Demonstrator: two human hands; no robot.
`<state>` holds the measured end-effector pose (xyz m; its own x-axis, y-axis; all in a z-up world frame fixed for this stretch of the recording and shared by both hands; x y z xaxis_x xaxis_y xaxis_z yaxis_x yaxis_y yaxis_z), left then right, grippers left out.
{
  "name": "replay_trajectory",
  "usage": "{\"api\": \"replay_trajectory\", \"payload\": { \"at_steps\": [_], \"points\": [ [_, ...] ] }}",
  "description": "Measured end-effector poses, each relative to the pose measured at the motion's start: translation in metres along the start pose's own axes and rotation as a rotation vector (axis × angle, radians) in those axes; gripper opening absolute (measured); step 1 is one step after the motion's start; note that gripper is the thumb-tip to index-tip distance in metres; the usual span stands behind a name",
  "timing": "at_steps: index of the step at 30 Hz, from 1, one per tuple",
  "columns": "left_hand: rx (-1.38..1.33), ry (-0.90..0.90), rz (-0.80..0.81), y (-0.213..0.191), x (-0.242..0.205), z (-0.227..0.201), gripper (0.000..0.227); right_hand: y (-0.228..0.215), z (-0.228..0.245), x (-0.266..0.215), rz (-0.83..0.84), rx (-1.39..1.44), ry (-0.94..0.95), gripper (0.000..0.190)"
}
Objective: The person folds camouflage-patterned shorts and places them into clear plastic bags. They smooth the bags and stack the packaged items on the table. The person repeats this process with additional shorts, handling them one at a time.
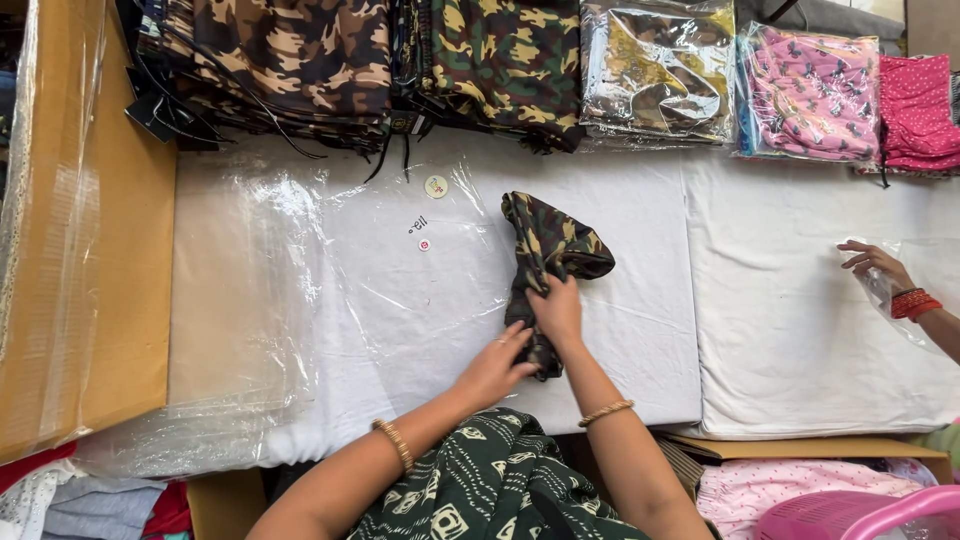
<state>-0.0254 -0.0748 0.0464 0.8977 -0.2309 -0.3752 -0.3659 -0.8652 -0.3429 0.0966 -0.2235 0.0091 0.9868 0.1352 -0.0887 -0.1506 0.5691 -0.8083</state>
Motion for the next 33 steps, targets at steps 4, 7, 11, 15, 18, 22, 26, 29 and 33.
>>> {"api": "replay_trajectory", "payload": {
  "at_steps": [4,7,11,15,18,22,26,29,33],
  "points": [
    [0.217,-0.017,-0.029,-0.034,-0.031,0.058,0.057,-0.056,-0.015,0.003,0.036,0.238,-0.031,0.038],
    [0.687,0.101,-0.061,-0.064,-0.04,0.062,0.062,-0.108,-0.009,0.0,0.143,0.252,0.074,0.035],
    [0.904,-0.038,0.277,-0.095,-0.007,0.047,0.069,-0.16,0.013,-0.008,0.138,0.235,-0.078,0.034],
    [0.988,-0.067,0.224,-0.105,0.025,0.039,0.07,-0.179,0.043,-0.013,0.069,0.206,-0.252,0.043],
    [1.196,0.243,-0.126,-0.048,0.044,0.106,0.072,-0.177,0.062,-0.022,0.044,0.208,-0.324,0.042],
    [1.233,0.381,-0.119,-0.016,0.005,0.105,0.085,-0.17,0.073,-0.026,0.054,0.283,-0.325,0.042],
    [0.803,0.366,-0.253,-0.031,-0.009,0.089,0.064,-0.15,0.06,-0.033,0.193,0.303,-0.397,0.043],
    [0.592,0.329,-0.188,-0.036,0.001,0.104,0.056,-0.132,0.052,-0.047,0.432,0.166,-0.458,0.042],
    [0.769,0.464,-0.335,-0.03,0.026,0.108,0.026,-0.115,0.022,-0.079,0.829,-0.15,-0.378,0.041]
  ]
}}
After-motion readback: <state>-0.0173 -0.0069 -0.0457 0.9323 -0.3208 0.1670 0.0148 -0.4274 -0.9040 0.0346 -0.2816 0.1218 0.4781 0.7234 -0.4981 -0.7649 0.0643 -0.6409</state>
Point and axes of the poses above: each hand's wrist, its own x-axis towards the middle knuckle, its own y-axis out of the palm, z = x × y, the point moved 2 cm from there along x, towards the middle knuckle, and after that the axes turned 9 degrees about -y, right-handed, at the moved point
